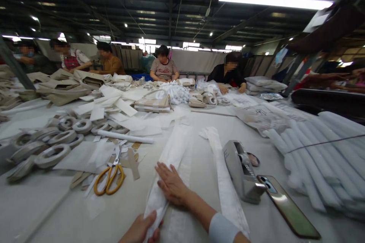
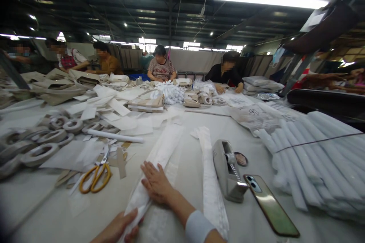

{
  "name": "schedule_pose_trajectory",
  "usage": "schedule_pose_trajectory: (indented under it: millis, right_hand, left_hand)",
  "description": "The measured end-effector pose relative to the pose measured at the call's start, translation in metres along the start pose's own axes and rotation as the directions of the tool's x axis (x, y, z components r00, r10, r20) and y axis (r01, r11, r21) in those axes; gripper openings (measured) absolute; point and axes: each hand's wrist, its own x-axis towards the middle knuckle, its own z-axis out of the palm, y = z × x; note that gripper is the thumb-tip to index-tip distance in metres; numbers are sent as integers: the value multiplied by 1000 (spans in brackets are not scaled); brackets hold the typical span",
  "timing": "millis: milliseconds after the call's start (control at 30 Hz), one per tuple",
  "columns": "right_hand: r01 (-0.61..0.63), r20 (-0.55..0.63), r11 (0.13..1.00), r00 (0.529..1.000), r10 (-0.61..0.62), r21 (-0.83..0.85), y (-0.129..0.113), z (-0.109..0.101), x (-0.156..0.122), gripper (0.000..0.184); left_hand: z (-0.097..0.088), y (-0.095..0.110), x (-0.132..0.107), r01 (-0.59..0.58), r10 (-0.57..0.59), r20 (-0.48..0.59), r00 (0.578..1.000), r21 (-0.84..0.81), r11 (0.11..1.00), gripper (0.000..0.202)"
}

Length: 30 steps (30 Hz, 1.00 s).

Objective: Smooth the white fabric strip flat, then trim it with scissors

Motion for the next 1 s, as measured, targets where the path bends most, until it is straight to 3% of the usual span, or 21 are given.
schedule_pose_trajectory:
  millis: [100,200,400,567,733,900,1000]
  right_hand:
    - [-153,-151,988,977,149,-18,9,-7,-9,53]
    - [-333,-285,941,909,303,-61,20,-12,-25,53]
    - [-485,-207,859,868,451,-165,31,3,-39,53]
    - [-494,-241,849,861,448,-187,39,22,-39,53]
    - [-501,-257,845,856,449,-189,42,27,-41,54]
    - [-511,-245,837,852,462,-199,35,22,-38,54]
    - [-513,-222,834,854,471,-202,31,18,-35,55]
  left_hand:
    - [8,3,-15,-18,19,7,1000,-92,996,30]
    - [9,4,-18,-8,7,-10,1000,-109,994,32]
    - [0,-6,3,-43,43,-1,999,-22,999,53]
    - [-3,-9,11,-78,81,-27,996,77,994,63]
    - [-3,-6,9,-68,68,7,998,91,994,66]
    - [7,2,-12,-41,41,11,999,-51,998,48]
    - [17,12,-28,-8,4,-48,999,-69,998,29]
